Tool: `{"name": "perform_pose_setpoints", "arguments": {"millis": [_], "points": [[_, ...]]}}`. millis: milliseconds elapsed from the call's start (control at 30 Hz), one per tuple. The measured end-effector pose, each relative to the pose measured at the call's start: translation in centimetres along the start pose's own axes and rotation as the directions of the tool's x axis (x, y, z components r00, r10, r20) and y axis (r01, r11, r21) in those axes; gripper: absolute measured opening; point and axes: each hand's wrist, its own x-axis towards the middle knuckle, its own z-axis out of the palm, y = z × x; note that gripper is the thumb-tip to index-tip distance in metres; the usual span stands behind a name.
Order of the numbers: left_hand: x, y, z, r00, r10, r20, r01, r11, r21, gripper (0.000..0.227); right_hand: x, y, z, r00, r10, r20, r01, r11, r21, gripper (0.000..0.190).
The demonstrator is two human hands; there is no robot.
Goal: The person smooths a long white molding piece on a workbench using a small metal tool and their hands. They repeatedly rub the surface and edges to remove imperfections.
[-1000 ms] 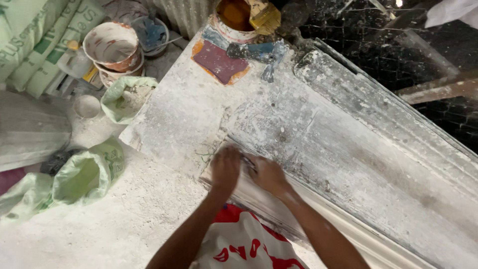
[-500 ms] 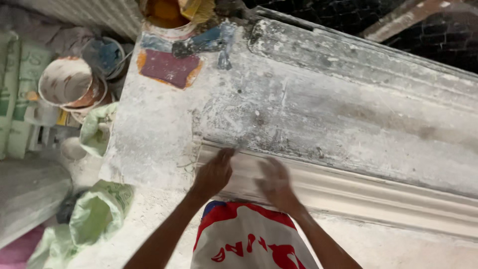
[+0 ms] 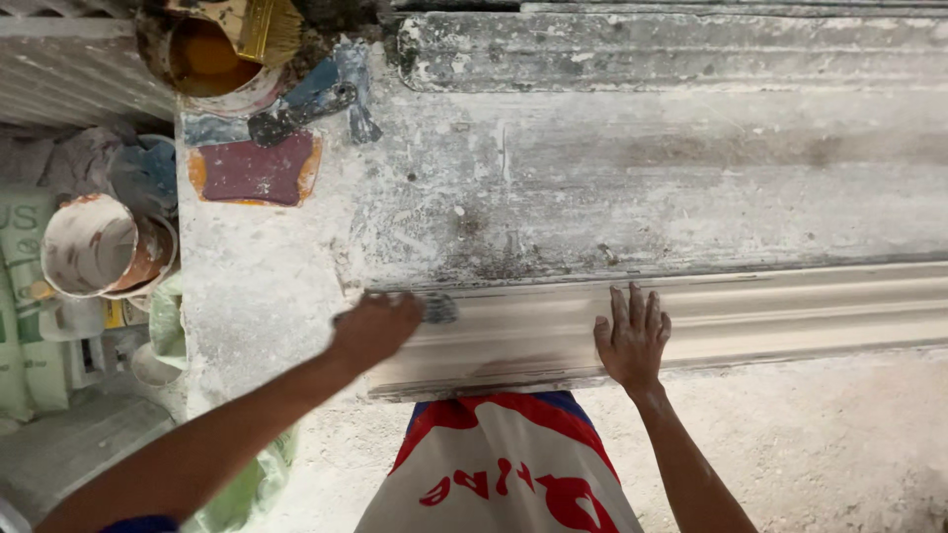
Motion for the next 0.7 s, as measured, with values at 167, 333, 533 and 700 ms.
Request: {"name": "perform_pose_setpoints", "arguments": {"millis": [167, 333, 533, 700], "points": [[7.7, 6.9, -0.3, 0.921, 0.214, -0.326, -0.153, 0.967, 0.201, 0.055, 0.0, 0.9, 0.1, 1.000, -0.009, 0.019, 0.008, 0.999, 0.053, 0.058], [5.1, 3.1, -1.5, 0.996, 0.086, 0.029, -0.088, 0.994, 0.065, 0.049, 0.2, 5.2, -0.5, 0.994, -0.059, 0.093, 0.060, 0.998, -0.013, 0.064], [8.0, 6.6, -1.9, 0.970, 0.142, -0.195, -0.131, 0.989, 0.068, 0.040, -0.2, 6.3, 0.4, 0.982, 0.150, 0.116, -0.148, 0.989, -0.020, 0.060], [16.0, 13.3, -1.2, 0.913, 0.209, -0.351, -0.208, 0.977, 0.041, 0.033, -0.3, 6.0, -0.1, 0.990, 0.097, 0.102, -0.100, 0.995, 0.025, 0.061]]}}
